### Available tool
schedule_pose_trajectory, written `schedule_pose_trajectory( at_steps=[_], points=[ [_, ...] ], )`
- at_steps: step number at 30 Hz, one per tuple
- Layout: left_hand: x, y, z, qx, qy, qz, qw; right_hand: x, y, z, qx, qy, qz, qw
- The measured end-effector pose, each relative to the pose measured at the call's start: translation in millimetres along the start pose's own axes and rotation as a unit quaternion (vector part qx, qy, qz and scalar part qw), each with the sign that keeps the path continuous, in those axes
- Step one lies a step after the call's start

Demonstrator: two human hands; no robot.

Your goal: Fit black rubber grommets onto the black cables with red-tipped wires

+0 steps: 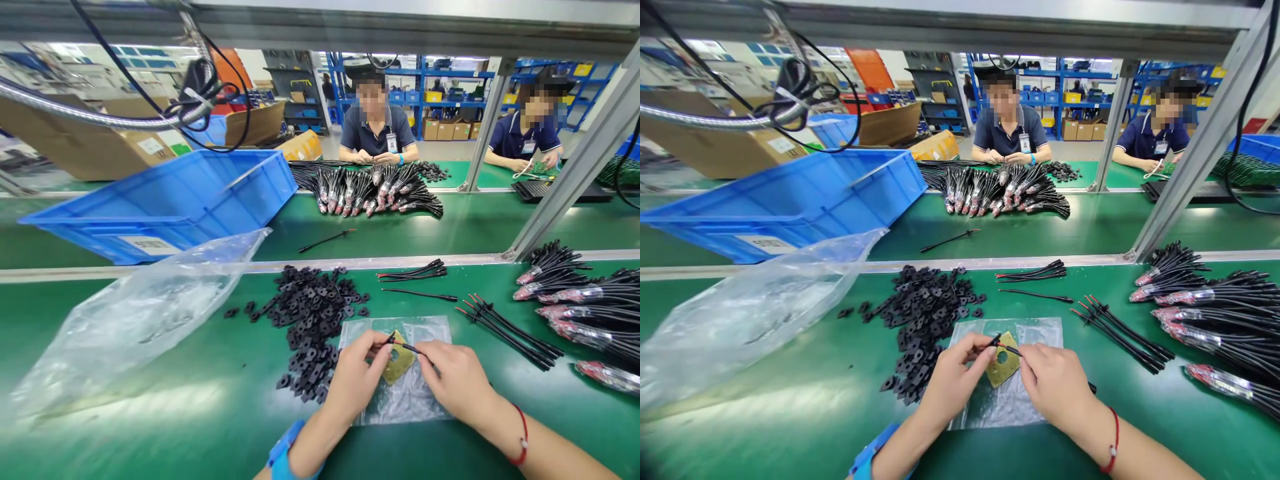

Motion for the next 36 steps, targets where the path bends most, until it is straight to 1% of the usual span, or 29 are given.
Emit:
schedule_pose_trajectory(
  at_steps=[2,4,7,8,10,12,14,15,16,19,21,23,25,27,28,30,32,34,36],
  points=[
    [-1.2,0.6,0.3,0.008,-0.01,0.006,1.0,0.6,1.0,6.2,-0.015,-0.026,0.017,0.999],
    [-3.1,1.5,2.5,0.006,0.001,0.009,1.0,3.7,1.9,10.2,-0.027,-0.053,0.038,0.998],
    [-11.1,2.1,11.2,-0.024,0.098,-0.024,0.995,7.0,1.7,8.2,-0.021,-0.067,0.045,0.997],
    [-14.3,2.2,14.7,-0.036,0.144,-0.045,0.988,6.7,1.2,6.0,-0.015,-0.067,0.038,0.997],
    [-18.2,3.2,23.3,-0.067,0.241,-0.09,0.964,4.3,0.5,1.9,-0.006,-0.069,0.016,0.997],
    [-15.1,6.5,35.9,-0.123,0.317,-0.124,0.932,0.5,0.1,-1.1,-0.001,-0.074,-0.007,0.997],
    [-8.2,11.4,46.1,-0.174,0.356,-0.144,0.907,-2.8,0.0,-4.9,0.006,-0.07,-0.023,0.997],
    [-5.5,12.7,47.5,-0.183,0.362,-0.148,0.902,-4.6,-0.1,-7.1,0.011,-0.062,-0.03,0.998],
    [-4.2,12.9,46.2,-0.176,0.363,-0.148,0.903,-6.6,-0.3,-9.2,0.015,-0.049,-0.038,0.998],
    [-4.5,11.5,39.5,-0.141,0.342,-0.138,0.919,-14.5,-1.2,-13.1,0.014,-0.005,-0.063,0.998],
    [-4.8,11.7,38.9,-0.139,0.322,-0.126,0.928,-18.7,-1.7,-13.4,0.003,0.013,-0.073,0.997],
    [-3.4,11.6,36.8,-0.137,0.298,-0.102,0.939,-19.6,-1.7,-11.4,-0.018,0.01,-0.07,0.997],
    [1.5,10.4,29.2,-0.12,0.245,-0.057,0.96,-15.3,-1.2,-5.5,-0.057,-0.017,-0.043,0.997],
    [11.0,9.8,20.1,-0.103,0.162,0.002,0.981,-6.1,0.5,2.8,-0.104,-0.057,0.01,0.993],
    [17.0,10.0,16.5,-0.097,0.121,0.034,0.987,-1.1,1.7,6.9,-0.126,-0.082,0.039,0.988],
    [27.9,11.2,12.4,-0.096,0.059,0.084,0.99,6.7,4.2,13.9,-0.159,-0.139,0.091,0.973],
    [35.5,12.9,12.4,-0.107,0.029,0.117,0.987,10.6,5.7,19.0,-0.179,-0.204,0.124,0.954],
    [39.6,14.6,15.1,-0.122,0.016,0.135,0.983,12.8,6.3,22.0,-0.186,-0.257,0.145,0.937],
    [41.1,16.1,17.6,-0.13,0.011,0.143,0.981,15.3,6.9,23.9,-0.186,-0.281,0.158,0.928]
  ],
)
Point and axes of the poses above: each hand's wrist, its own y-axis away from the middle knuckle, its own z-axis out of the palm, x = y × z, the point moved 10 cm from there along -y, towards the middle knuckle, and after that the axes turned 14 degrees about -y, right-handed, at the moved point
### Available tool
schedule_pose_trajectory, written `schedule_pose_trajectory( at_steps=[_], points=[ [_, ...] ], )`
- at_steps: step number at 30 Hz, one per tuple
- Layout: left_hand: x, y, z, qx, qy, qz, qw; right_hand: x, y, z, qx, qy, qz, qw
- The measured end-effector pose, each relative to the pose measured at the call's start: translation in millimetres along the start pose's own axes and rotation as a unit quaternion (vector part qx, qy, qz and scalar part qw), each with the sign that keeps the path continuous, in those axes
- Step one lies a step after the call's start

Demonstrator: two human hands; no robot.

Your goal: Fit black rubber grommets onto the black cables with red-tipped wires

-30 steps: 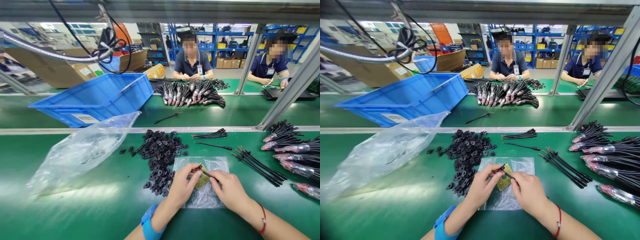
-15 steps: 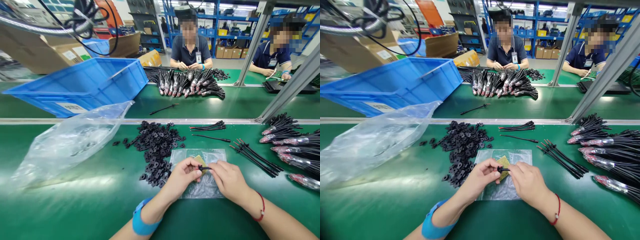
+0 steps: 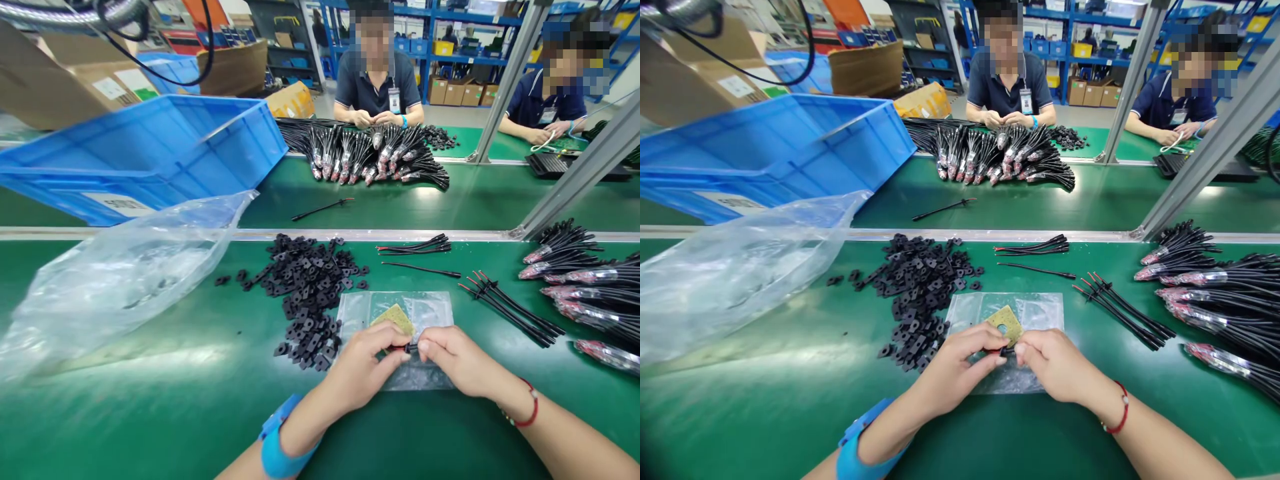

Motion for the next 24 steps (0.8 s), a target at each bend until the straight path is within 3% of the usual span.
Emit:
schedule_pose_trajectory(
  at_steps=[9,13,19,22,24],
  points=[
    [1.4,0.7,12.3,-0.023,0.002,-0.006,1.0,7.4,-2.6,11.2,-0.016,-0.018,0.034,0.999],
    [-13.6,-1.1,11.8,0.003,0.047,-0.061,0.997,2.7,-6.0,8.0,0.0,0.044,0.017,0.999],
    [-40.5,0.6,18.3,0.03,0.229,-0.158,0.96,-16.9,0.8,-11.1,0.109,0.176,-0.087,0.974],
    [-43.1,1.3,24.5,0.016,0.284,-0.176,0.942,-28.1,7.5,-8.6,0.118,0.239,-0.144,0.953],
    [-43.3,1.9,26.9,0.007,0.289,-0.182,0.94,-29.8,9.0,-5.8,0.107,0.26,-0.147,0.948]
  ],
)
Point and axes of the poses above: each hand's wrist, its own y-axis away from the middle knuckle, its own z-axis out of the palm, x = y × z, the point moved 10 cm from there along -y, towards the middle knuckle, and after that the axes turned 14 degrees about -y, right-handed, at the moved point
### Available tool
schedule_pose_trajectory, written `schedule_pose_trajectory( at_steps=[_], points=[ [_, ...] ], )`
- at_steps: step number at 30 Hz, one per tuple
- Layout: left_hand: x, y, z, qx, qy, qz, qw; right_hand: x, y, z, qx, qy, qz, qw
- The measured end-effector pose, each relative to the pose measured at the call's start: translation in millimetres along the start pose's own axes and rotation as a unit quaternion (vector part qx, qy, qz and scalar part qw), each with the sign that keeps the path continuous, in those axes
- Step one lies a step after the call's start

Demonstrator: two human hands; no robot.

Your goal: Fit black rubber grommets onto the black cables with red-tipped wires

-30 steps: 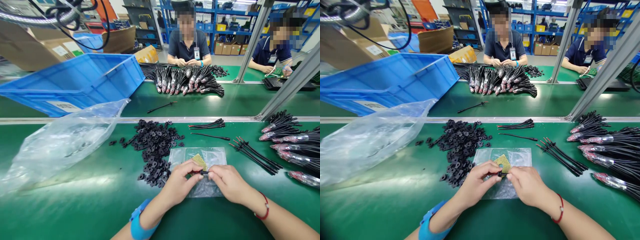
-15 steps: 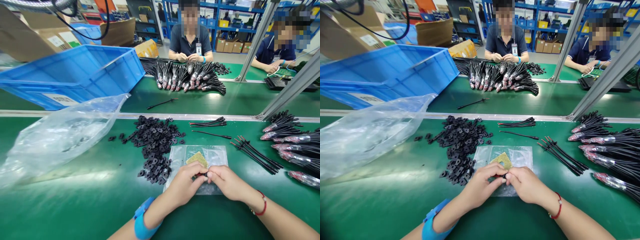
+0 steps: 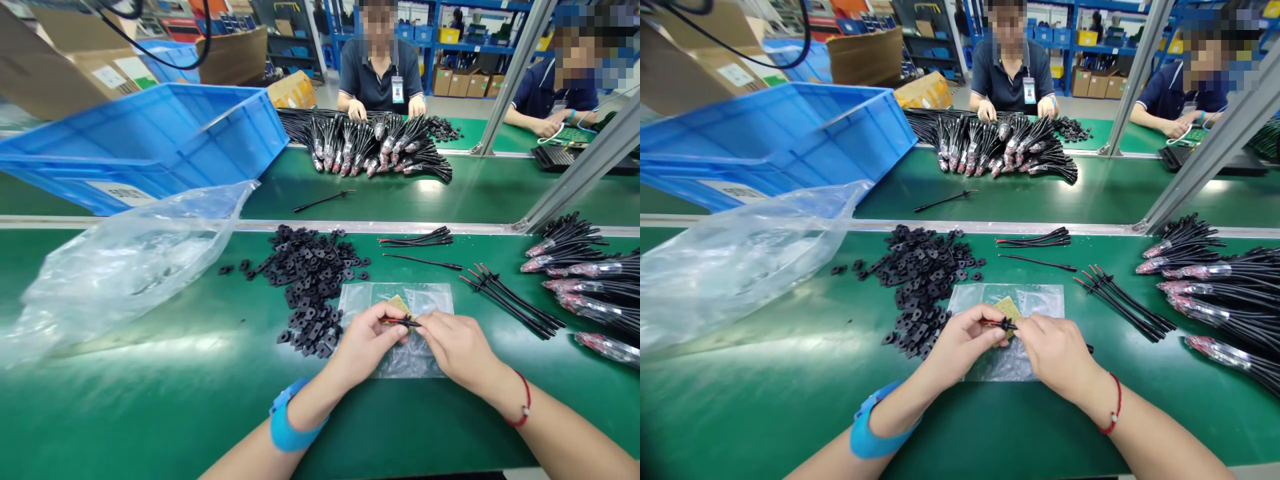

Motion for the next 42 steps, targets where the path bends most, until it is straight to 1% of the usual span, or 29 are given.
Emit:
schedule_pose_trajectory(
  at_steps=[2,4,6,8,9,10,11,12,15,17,19,21,23,24,26,27,28,30,31,32,34,35,36,37,38,39,41,42],
  points=[
    [0.3,0.8,1.8,-0.007,-0.018,0.0,1.0,3.2,-0.1,3.4,-0.027,-0.021,0.027,0.999],
    [5.3,2.0,3.1,-0.011,-0.068,0.019,0.997,11.6,-0.3,9.0,-0.06,-0.089,0.083,0.991],
    [15.8,3.9,4.4,-0.012,-0.152,0.063,0.986,22.0,1.2,18.1,-0.097,-0.191,0.153,0.965],
    [26.6,6.2,6.6,-0.014,-0.234,0.111,0.966,30.7,4.5,28.3,-0.125,-0.296,0.218,0.922],
    [30.3,7.1,7.4,-0.015,-0.262,0.129,0.956,34.0,6.2,32.1,-0.132,-0.336,0.244,0.9],
    [32.8,7.6,7.4,-0.016,-0.275,0.142,0.951,36.7,7.4,34.1,-0.133,-0.361,0.262,0.885],
    [34.0,7.6,6.9,-0.017,-0.277,0.148,0.949,38.7,7.8,34.1,-0.129,-0.37,0.273,0.879],
    [34.1,7.3,6.3,-0.021,-0.271,0.151,0.951,39.8,7.6,32.7,-0.123,-0.366,0.275,0.881],
    [32.3,6.2,5.9,-0.034,-0.255,0.151,0.954,35.6,5.1,25.5,-0.107,-0.317,0.257,0.907],
    [31.5,6.3,7.8,-0.04,-0.279,0.155,0.947,28.0,2.7,21.1,-0.11,-0.266,0.23,0.93],
    [32.4,6.7,8.7,-0.035,-0.311,0.165,0.935,20.4,0.0,14.7,-0.119,-0.194,0.193,0.954],
    [35.9,6.5,3.7,-0.012,-0.33,0.179,0.927,20.3,-2.0,-1.5,-0.099,-0.101,0.164,0.976],
    [42.7,5.3,-12.7,0.046,-0.342,0.192,0.919,32.7,-0.3,-31.9,-0.037,0.01,0.168,0.985],
    [46.6,4.8,-25.1,0.086,-0.353,0.195,0.911,42.8,3.2,-50.3,0.0,0.074,0.183,0.98],
    [53.4,4.4,-54.0,0.173,-0.379,0.19,0.889,67.0,14.6,-84.1,0.05,0.196,0.229,0.952],
    [54.6,4.0,-68.3,0.209,-0.392,0.179,0.878,80.0,21.0,-96.2,0.054,0.245,0.253,0.935],
    [53.6,2.7,-80.7,0.231,-0.408,0.163,0.868,91.8,26.6,-105.0,0.051,0.279,0.268,0.921],
    [47.0,-2.0,-98.3,0.246,-0.466,0.122,0.841,109.9,34.6,-114.6,0.04,0.314,0.28,0.906],
    [42.5,-4.4,-104.2,0.247,-0.508,0.1,0.819,114.9,36.6,-117.0,0.039,0.32,0.277,0.905],
    [37.9,-6.5,-108.2,0.245,-0.555,0.08,0.791,116.9,37.3,-119.1,0.046,0.323,0.273,0.905],
    [29.4,-9.6,-111.9,0.236,-0.642,0.047,0.728,112.4,34.7,-124.2,0.087,0.323,0.261,0.906],
    [25.6,-10.9,-112.2,0.227,-0.674,0.033,0.702,106.9,30.7,-124.8,0.109,0.317,0.251,0.908],
    [22.1,-12.0,-111.9,0.217,-0.697,0.021,0.683,100.3,24.1,-122.2,0.122,0.306,0.237,0.914],
    [19.6,-12.8,-111.0,0.207,-0.713,0.013,0.67,93.4,14.5,-115.1,0.119,0.289,0.218,0.924],
    [18.3,-13.4,-110.2,0.198,-0.723,0.007,0.662,86.8,2.2,-102.9,0.096,0.269,0.195,0.938],
    [18.2,-13.6,-109.7,0.194,-0.727,0.004,0.659,80.9,-11.7,-87.0,0.06,0.248,0.171,0.952],
    [19.5,-13.8,-109.7,0.191,-0.723,0.002,0.664,72.9,-39.4,-52.0,-0.023,0.214,0.132,0.968],
    [20.2,-13.9,-110.1,0.189,-0.718,0.002,0.67,71.4,-52.5,-38.1,-0.047,0.204,0.121,0.97]
  ],
)
Point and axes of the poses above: each hand's wrist, its own y-axis away from the middle knuckle, its own z-axis out of the palm, x = y × z, the point moved 10 cm from there along -y, towards the middle knuckle, and after that the axes turned 14 degrees about -y, right-handed, at the moved point
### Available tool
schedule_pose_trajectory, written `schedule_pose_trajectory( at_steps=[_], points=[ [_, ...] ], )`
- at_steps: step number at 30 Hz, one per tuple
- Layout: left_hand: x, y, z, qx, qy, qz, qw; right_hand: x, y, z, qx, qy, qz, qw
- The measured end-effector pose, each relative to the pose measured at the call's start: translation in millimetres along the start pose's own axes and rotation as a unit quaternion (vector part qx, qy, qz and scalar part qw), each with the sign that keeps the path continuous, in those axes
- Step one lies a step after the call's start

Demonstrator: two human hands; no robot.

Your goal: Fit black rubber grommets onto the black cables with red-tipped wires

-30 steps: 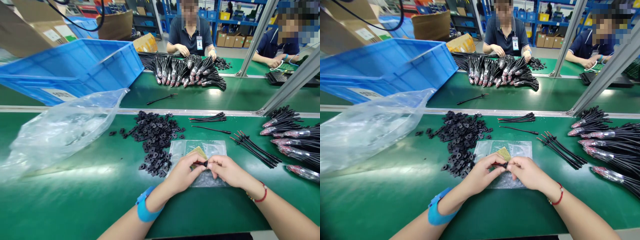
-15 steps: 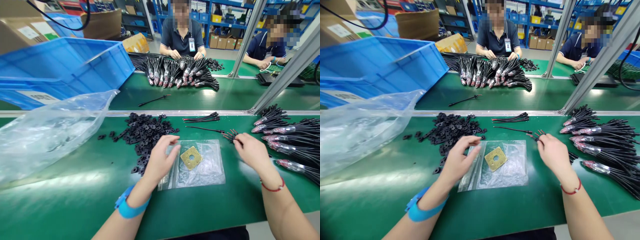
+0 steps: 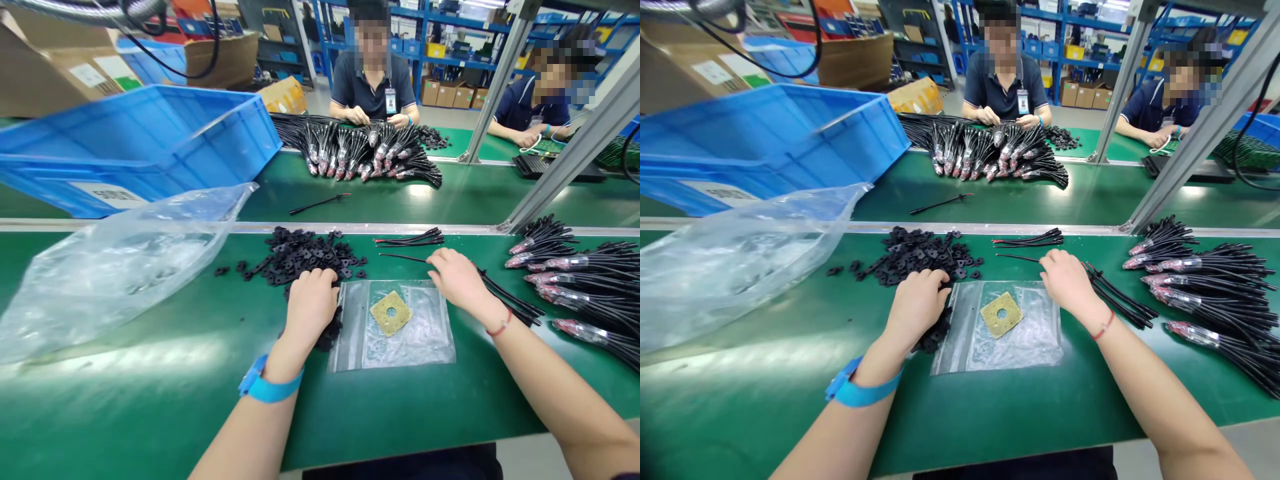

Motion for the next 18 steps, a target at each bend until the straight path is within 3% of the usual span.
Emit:
schedule_pose_trajectory(
  at_steps=[5,10,13,18],
  points=[
    [-7.6,-2.2,-2.1,-0.006,0.116,-0.006,0.993,-16.0,-54.4,36.5,-0.036,-0.029,-0.018,0.999],
    [-16.7,-2.9,-6.1,0.006,0.222,-0.027,0.975,-16.8,-71.1,42.3,-0.041,-0.09,-0.004,0.995],
    [-13.8,-0.7,-2.8,0.001,0.4,-0.05,0.915,-28.4,-57.0,29.5,-0.048,-0.144,-0.015,0.988],
    [24.0,7.4,3.9,-0.074,0.616,-0.035,0.784,-52.1,2.8,19.1,-0.105,-0.229,-0.059,0.966]
  ],
)
Point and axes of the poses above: each hand's wrist, its own y-axis away from the middle knuckle, its own z-axis out of the palm, x = y × z, the point moved 10 cm from there along -y, towards the middle knuckle, and after that the axes turned 14 degrees about -y, right-handed, at the moved point
